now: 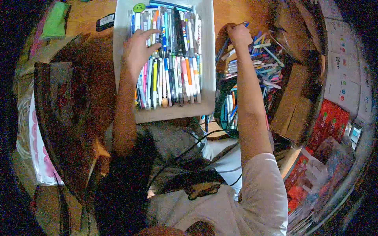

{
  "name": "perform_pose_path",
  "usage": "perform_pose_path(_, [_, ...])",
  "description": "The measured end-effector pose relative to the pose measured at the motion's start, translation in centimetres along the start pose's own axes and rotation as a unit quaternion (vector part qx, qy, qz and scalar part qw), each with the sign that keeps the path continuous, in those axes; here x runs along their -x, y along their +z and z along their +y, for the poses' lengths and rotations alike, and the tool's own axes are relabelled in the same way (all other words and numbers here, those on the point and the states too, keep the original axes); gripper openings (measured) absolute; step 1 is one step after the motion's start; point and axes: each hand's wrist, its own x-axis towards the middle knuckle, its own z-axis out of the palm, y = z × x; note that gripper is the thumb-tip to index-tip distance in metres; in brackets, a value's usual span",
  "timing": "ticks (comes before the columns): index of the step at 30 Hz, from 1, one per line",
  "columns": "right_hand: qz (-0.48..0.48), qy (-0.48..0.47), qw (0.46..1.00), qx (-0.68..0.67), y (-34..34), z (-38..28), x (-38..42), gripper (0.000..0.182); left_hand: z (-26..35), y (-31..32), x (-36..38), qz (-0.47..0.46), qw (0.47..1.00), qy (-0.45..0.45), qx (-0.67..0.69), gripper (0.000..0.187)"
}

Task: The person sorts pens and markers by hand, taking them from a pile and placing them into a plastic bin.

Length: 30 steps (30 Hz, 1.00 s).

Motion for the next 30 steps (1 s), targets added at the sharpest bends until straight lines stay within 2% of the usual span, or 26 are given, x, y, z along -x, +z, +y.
perform_pose_path(2, [0.017, -0.01, 1.0, -0.008, -0.2, -0.5, 0.3, 0.052, 0.2, -0.3, 0.1, -0.004, 1.0, -0.006, 0.003, 0.036])
perform_pose_path(8, [-0.039, -0.103, 0.993, 0.042, 1.0, 1.2, -1.4, 0.046, 0.1, 0.1, 0.3, 0.015, 1.0, 0.004, 0.004, 0.035])
perform_pose_path(11, [-0.055, -0.101, 0.993, 0.034, -0.1, 1.3, -1.4, 0.048, 0.2, -0.2, 0.3, 0.02, 1.0, 0.003, 0.01, 0.035])
perform_pose_path(14, [-0.002, -0.109, 0.989, -0.095, -5.0, 0.1, 0.7, 0.042, 0.2, -0.2, 0.3, 0.026, 1.0, 0.005, 0.008, 0.035])
perform_pose_path(17, [-0.105, -0.193, 0.911, -0.349, -9.6, -2.7, 5.8, 0.032, 0.0, 0.1, 0.4, 0.03, 0.999, 0.006, 0.02, 0.035])
perform_pose_path(18, [-0.115, -0.213, 0.897, -0.37, -9.6, -4.3, 7.6, 0.03, 0.0, 0.1, 0.3, 0.033, 0.999, 0.007, 0.026, 0.035])
perform_pose_path(19, [-0.136, -0.27, 0.889, -0.344, -9.1, -5.9, 9.1, 0.031, 0.2, -0.1, 0.3, 0.023, 1.0, 0.007, 0.016, 0.036])
perform_pose_path(20, [-0.174, -0.267, 0.893, -0.316, -7.4, -7.3, 9.7, 0.035, 0.2, -0.1, 0.3, 0.024, 1.0, 0.01, 0.015, 0.036])
perform_pose_path(22, [-0.137, -0.299, 0.902, -0.279, -3.8, -9.6, 11.1, 0.035, 0.1, -0.2, 0.4, 0.027, 1.0, 0.014, 0.009, 0.036])
perform_pose_path(24, [-0.138, -0.297, 0.911, -0.25, -1.9, -11.3, 12.6, 0.033, 0.1, -0.1, 0.4, 0.032, 0.999, 0.01, 0.005, 0.035])
perform_pose_path(26, [-0.158, -0.253, 0.93, -0.216, -1.3, -11.9, 13.3, 0.035, 0.0, 0.3, 0.2, 0.039, 0.999, 0.016, 0.008, 0.033])
perform_pose_path(29, [-0.18, -0.255, 0.928, -0.206, -1.8, -12.1, 13.0, 0.036, -0.3, 1.0, 0.1, 0.063, 0.997, 0.05, 0.007, 0.03])
perform_pose_path(30, [-0.154, -0.281, 0.925, -0.202, -1.8, -11.9, 13.0, 0.036, -0.1, 1.0, 0.1, 0.074, 0.995, 0.069, -0.001, 0.029])
